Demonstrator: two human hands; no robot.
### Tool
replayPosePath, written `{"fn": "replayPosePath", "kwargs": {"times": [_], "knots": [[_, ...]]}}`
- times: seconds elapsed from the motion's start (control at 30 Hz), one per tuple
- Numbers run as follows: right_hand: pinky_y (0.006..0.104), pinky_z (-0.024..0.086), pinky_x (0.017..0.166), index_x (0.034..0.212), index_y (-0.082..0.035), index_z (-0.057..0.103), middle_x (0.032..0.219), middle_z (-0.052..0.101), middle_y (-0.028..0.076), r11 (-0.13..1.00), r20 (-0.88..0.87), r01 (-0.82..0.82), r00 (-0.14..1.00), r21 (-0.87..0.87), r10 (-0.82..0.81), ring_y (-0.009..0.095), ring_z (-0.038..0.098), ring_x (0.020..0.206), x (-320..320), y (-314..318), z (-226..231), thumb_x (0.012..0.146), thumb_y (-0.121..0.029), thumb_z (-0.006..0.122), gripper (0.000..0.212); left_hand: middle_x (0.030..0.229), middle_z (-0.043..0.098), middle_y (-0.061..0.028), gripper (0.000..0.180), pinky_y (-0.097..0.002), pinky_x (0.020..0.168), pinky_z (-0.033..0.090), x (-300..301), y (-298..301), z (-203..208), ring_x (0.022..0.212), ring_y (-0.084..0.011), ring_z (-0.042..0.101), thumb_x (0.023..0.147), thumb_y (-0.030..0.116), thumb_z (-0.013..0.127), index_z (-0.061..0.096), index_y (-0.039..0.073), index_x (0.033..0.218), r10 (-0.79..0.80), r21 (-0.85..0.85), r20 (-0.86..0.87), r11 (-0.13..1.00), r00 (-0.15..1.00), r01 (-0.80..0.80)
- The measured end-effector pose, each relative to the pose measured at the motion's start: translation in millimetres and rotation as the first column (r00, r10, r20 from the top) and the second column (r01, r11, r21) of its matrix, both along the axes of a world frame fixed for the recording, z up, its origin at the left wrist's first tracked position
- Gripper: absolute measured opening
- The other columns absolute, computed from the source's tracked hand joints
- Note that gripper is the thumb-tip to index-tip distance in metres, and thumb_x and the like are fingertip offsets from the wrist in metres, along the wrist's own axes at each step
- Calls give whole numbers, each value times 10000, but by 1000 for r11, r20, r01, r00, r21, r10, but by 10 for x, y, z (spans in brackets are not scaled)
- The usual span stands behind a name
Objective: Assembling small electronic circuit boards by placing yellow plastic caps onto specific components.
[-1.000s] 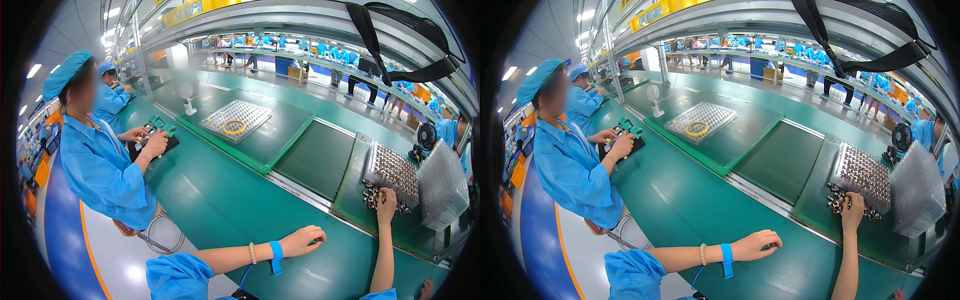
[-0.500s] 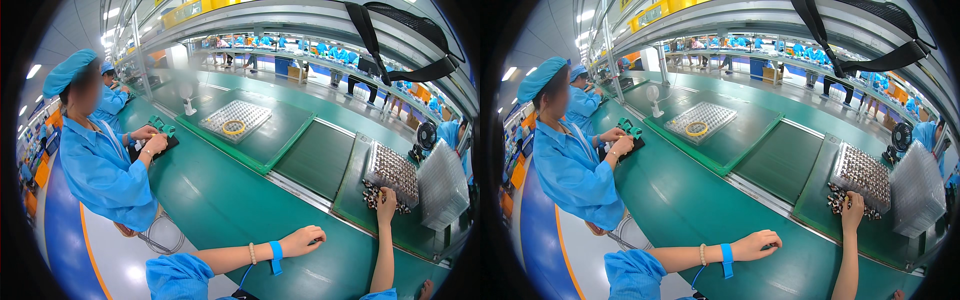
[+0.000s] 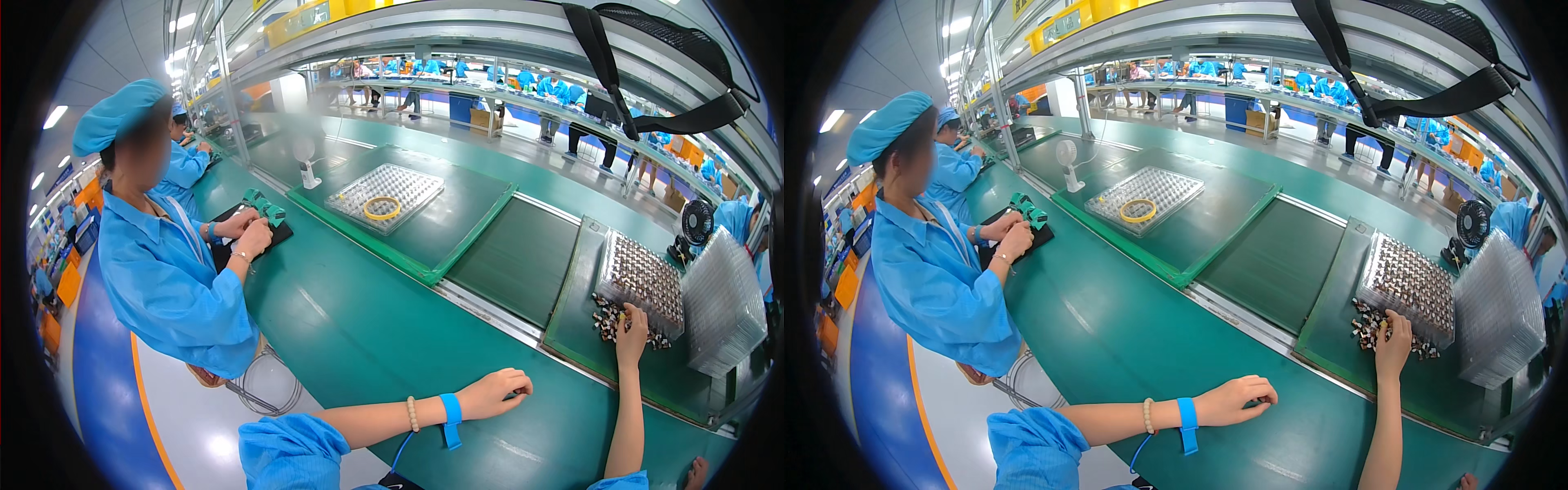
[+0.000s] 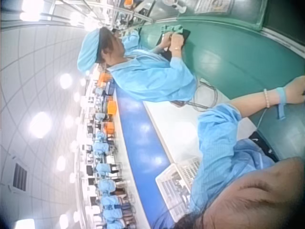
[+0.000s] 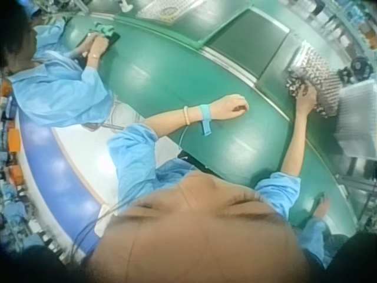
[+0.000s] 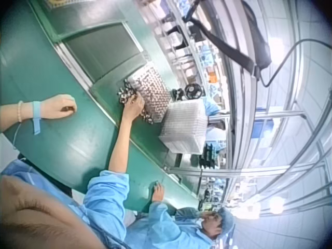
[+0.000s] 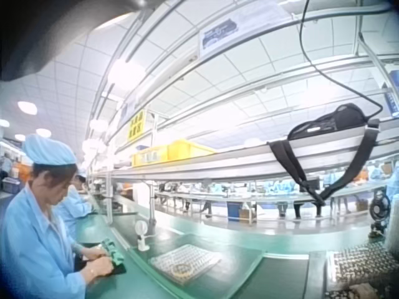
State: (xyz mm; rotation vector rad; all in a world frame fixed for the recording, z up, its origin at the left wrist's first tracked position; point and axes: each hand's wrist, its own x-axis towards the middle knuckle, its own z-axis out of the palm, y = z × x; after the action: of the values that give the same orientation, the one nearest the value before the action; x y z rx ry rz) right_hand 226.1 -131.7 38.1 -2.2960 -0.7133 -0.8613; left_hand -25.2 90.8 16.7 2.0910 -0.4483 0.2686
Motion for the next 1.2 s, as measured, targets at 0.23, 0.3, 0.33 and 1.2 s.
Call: {"fn": "replayPosePath", "kwargs": {"times": [0.23, 0.3, 0.33, 1.2], "knots": [[375, 446, 774, 999, -8, 591, 850, 565, 112, 1000, 1, -6, 1000, 7, 6, 274, 559, 853, -23, 13, 22, 821, 17, 561, 182, 923, 566, -72, 76, -320, 786, 491, -1, 4, 7, 909, -216, 547, 877, 61, 541, 558, 36, 947, -3, 13, -17, 1000, 1000, 3], [375, 449, 782, 994, -6, 591, 864, 573, 115, 1000, 17, -13, 1000, 8, 13, 277, 562, 865, -6, 0, 6, 818, 20, 561, 180, 924, 566, -73, 77, -321, 788, 490, 7, -1, 8, 911, -217, 547, 877, 61, 540, 558, 36, 947, -5, 12, -22, 1000, 1000, 5], [375, 451, 786, 991, -4, 592, 871, 577, 116, 1000, 27, -17, 999, 8, 17, 279, 564, 871, -4, 1, 5, 816, 21, 561, 179, 925, 566, -73, 77, -320, 788, 490, 4, 1, 9, 912, -216, 547, 877, 61, 540, 558, 36, 947, -5, 11, -25, 1000, 1000, 6], [364, 448, 789, 923, -1, 605, 900, 585, 102, 999, 48, -23, 999, -26, 24, 275, 545, 901, -47, 21, 54, 789, 39, 578, 142, 919, 569, -69, 76, -315, 764, 496, 1, 5, -9, 898, -210, 552, 875, 59, 541, 562, 38, 945, 3, 11, -11, 1000, 1000, -3]]}}
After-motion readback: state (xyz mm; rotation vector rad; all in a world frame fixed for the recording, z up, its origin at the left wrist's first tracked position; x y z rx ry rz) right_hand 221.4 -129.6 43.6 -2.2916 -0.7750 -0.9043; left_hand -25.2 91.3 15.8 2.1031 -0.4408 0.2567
